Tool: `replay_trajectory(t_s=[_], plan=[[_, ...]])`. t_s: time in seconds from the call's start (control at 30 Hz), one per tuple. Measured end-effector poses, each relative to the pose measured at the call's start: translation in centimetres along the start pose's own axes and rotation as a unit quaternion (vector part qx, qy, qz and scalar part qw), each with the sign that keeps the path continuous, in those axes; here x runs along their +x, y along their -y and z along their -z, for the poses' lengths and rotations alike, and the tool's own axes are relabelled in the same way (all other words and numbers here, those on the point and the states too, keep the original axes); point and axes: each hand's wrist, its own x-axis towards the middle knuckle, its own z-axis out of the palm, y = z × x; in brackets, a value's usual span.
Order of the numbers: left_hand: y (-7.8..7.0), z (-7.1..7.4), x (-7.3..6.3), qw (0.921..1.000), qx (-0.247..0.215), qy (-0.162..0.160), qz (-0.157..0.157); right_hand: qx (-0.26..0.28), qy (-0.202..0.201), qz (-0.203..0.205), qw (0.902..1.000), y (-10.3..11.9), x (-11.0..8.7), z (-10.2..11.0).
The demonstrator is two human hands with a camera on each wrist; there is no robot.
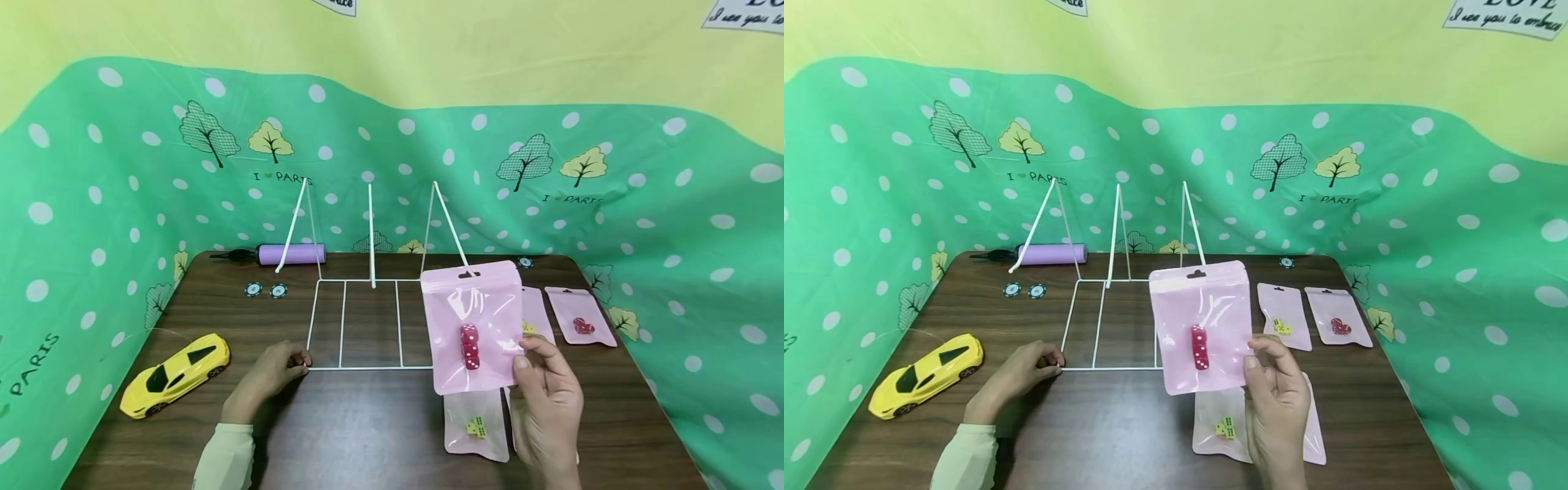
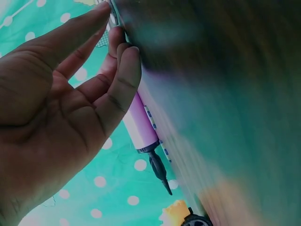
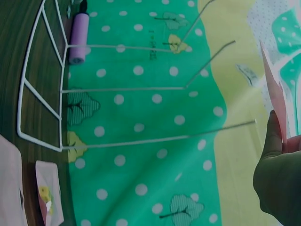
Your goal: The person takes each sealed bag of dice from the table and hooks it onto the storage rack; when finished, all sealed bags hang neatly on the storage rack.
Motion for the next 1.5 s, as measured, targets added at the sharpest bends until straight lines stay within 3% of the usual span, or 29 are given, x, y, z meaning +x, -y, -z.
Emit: replay_trajectory(t_s=[0.2, 0.4, 0.53, 0.73, 1.07, 1.3, 1.5], plan=[[0.7, 0.4, -0.4, 0.9997, -0.008, -0.012, -0.022, -0.053, 0.005, -0.021, 0.9984, -0.7, 0.0, -1.2], [1.0, 1.2, -1.0, 0.9992, -0.008, -0.020, -0.034, -0.039, 0.027, -0.030, 0.9984, -1.5, 0.2, -2.0], [0.6, 2.2, -1.8, 0.9986, -0.010, -0.041, -0.031, -0.061, 0.035, -0.045, 0.9965, -2.1, 0.2, -2.6], [0.0, 3.8, -3.2, 0.9967, 0.005, -0.077, -0.024, -0.018, 0.055, -0.035, 0.9977, -3.0, 0.4, -3.4], [-1.6, 6.0, -5.6, 0.9913, 0.004, -0.128, -0.032, -0.017, 0.082, -0.041, 0.9956, -4.8, 0.4, -5.4], [-2.4, 7.3, -7.6, 0.9882, 0.037, -0.149, -0.007, -0.054, 0.086, -0.058, 0.9932, -5.7, 0.2, -6.5], [-3.1, 7.9, -9.1, 0.9834, 0.059, -0.172, 0.006, -0.044, 0.091, -0.073, 0.9922, -6.5, 0.0, -7.4]])
